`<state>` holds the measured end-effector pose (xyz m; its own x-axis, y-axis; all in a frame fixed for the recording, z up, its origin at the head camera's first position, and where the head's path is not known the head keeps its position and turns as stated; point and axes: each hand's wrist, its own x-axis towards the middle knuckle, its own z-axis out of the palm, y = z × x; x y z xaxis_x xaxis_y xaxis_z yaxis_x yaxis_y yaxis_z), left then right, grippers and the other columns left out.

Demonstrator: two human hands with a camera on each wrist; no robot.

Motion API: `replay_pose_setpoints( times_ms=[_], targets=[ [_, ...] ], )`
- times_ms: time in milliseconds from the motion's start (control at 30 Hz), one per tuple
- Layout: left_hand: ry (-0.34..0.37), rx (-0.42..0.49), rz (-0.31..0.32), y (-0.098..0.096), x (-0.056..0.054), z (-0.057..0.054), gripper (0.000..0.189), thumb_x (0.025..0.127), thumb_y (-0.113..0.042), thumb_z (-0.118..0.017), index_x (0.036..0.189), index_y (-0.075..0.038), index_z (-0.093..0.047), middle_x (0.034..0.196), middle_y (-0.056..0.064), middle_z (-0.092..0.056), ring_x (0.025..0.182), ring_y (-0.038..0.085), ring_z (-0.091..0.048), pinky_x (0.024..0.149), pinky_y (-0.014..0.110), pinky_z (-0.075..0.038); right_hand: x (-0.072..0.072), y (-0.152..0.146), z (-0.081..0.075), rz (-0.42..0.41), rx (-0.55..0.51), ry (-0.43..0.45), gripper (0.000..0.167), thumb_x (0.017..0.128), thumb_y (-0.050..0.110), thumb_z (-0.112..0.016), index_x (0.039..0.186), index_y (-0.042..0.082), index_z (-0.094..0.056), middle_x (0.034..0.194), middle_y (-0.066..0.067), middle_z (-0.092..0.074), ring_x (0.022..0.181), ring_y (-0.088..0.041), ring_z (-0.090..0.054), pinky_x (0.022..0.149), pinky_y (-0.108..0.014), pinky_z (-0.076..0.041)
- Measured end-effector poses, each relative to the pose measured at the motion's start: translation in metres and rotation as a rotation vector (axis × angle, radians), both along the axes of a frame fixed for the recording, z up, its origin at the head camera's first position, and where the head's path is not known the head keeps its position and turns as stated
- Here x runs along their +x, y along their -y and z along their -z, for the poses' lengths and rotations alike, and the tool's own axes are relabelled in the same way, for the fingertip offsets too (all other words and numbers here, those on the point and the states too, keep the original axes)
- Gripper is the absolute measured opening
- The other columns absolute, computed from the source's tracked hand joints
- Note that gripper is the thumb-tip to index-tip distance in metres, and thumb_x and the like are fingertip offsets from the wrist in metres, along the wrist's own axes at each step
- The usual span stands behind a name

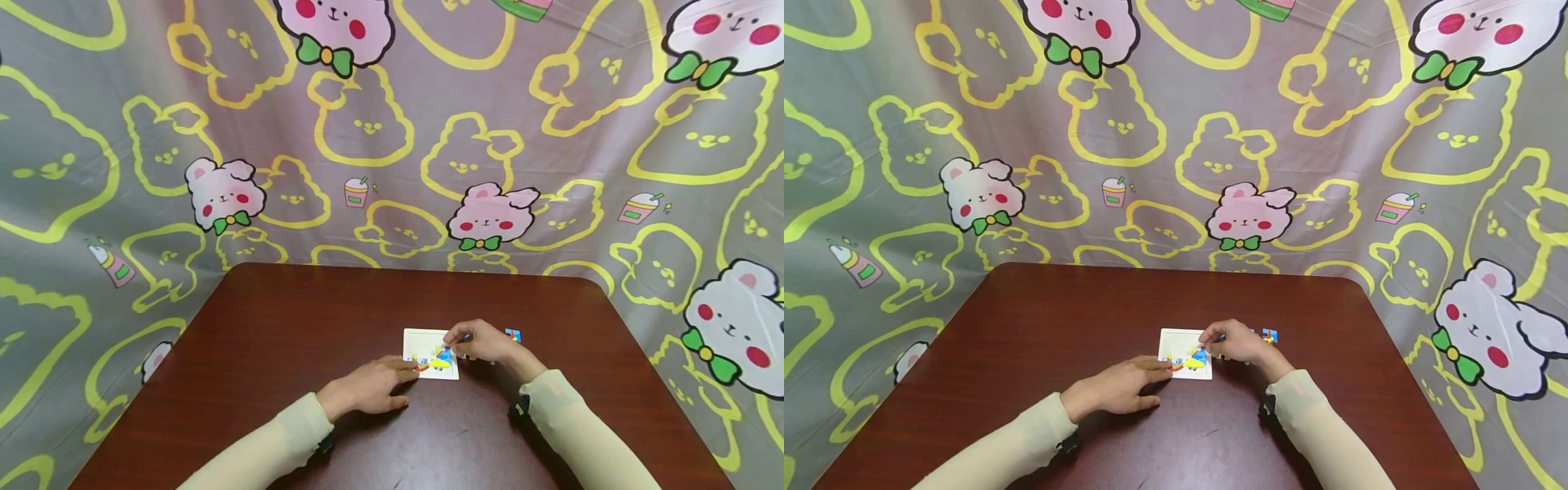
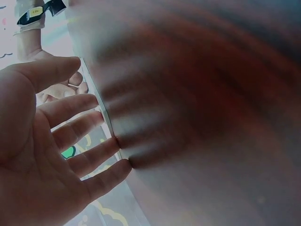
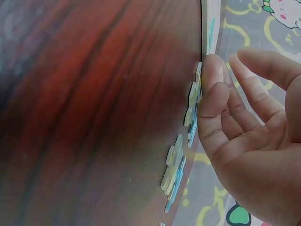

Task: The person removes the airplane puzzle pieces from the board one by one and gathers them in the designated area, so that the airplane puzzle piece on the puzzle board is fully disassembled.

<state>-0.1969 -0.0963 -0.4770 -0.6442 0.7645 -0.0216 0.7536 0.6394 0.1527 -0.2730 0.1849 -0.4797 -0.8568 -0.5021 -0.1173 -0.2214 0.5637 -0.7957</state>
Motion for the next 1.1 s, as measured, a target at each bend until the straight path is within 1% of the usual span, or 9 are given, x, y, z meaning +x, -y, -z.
replay_pose_setpoints(
  times_ms=[200, 300, 500, 633, 767, 900, 1100],
  targets=[
    [0.000, -0.004, 0.000, 0.000, 0.000, -0.002, 0.053, 0.094, -0.034, -0.065, 0.142, -0.013, -0.057, 0.150, 0.004, -0.053, 0.139, 0.026, -0.048, 0.115, 0.036, -0.041, -0.001, 0.003, -0.001, 0.014, 0.023, -0.010, 0.019, 0.089, 0.003, -0.067, 0.107, 0.005, -0.072, 0.100, -0.010, -0.073, 0.065, -0.019, -0.058, 0.053, -0.028, -0.048],
    [-0.001, -0.006, 0.001, 0.000, -0.001, -0.003, 0.053, 0.094, -0.035, -0.065, 0.142, -0.013, -0.057, 0.150, 0.004, -0.053, 0.139, 0.026, -0.048, 0.115, 0.036, -0.041, -0.001, 0.005, -0.002, 0.008, 0.035, -0.026, 0.018, 0.088, 0.002, -0.068, 0.106, 0.005, -0.072, 0.098, -0.010, -0.073, 0.064, -0.020, -0.058, 0.052, -0.029, -0.047],
    [0.005, -0.010, 0.001, 0.000, -0.002, -0.003, 0.052, 0.095, -0.034, -0.065, 0.142, -0.013, -0.057, 0.151, 0.003, -0.052, 0.140, 0.026, -0.048, 0.116, 0.036, -0.040, -0.002, 0.008, -0.002, 0.015, 0.055, -0.040, 0.016, 0.088, 0.002, -0.068, 0.103, 0.006, -0.073, 0.094, -0.007, -0.072, 0.067, -0.017, -0.057, 0.052, -0.028, -0.046],
    [0.011, -0.016, -0.004, 0.000, -0.002, -0.003, 0.052, 0.095, -0.034, -0.064, 0.142, -0.013, -0.057, 0.151, 0.002, -0.052, 0.140, 0.025, -0.047, 0.116, 0.036, -0.040, -0.003, 0.009, -0.002, 0.020, 0.066, -0.079, 0.014, 0.088, 0.002, -0.070, 0.100, 0.008, -0.074, 0.092, -0.005, -0.072, 0.075, -0.014, -0.058, 0.056, -0.027, -0.046],
    [0.016, -0.016, -0.005, 0.000, -0.002, -0.003, 0.052, 0.095, -0.034, -0.064, 0.142, -0.013, -0.056, 0.152, 0.002, -0.051, 0.141, 0.025, -0.047, 0.116, 0.036, -0.040, -0.004, 0.011, -0.002, 0.022, 0.067, -0.106, 0.012, 0.086, 0.002, -0.071, 0.097, 0.008, -0.074, 0.089, -0.004, -0.073, 0.078, -0.011, -0.059, 0.062, -0.024, -0.047],
    [0.014, -0.011, 0.000, 0.000, -0.002, -0.003, 0.052, 0.095, -0.034, -0.064, 0.142, -0.013, -0.057, 0.151, 0.003, -0.052, 0.140, 0.025, -0.048, 0.116, 0.036, -0.040, -0.005, 0.013, -0.001, 0.031, 0.056, -0.095, 0.012, 0.085, 0.001, -0.072, 0.095, 0.007, -0.075, 0.087, -0.004, -0.073, 0.078, -0.012, -0.060, 0.063, -0.024, -0.048],
    [0.005, -0.009, 0.010, 0.000, -0.002, -0.003, 0.052, 0.095, -0.034, -0.064, 0.141, -0.012, -0.058, 0.150, 0.004, -0.053, 0.139, 0.025, -0.049, 0.116, 0.035, -0.040, -0.008, 0.014, 0.001, 0.056, 0.074, -0.083, 0.012, 0.084, 0.001, -0.074, 0.092, 0.011, -0.076, 0.085, -0.001, -0.072, 0.078, -0.011, -0.060, 0.064, -0.024, -0.048]
  ],
)
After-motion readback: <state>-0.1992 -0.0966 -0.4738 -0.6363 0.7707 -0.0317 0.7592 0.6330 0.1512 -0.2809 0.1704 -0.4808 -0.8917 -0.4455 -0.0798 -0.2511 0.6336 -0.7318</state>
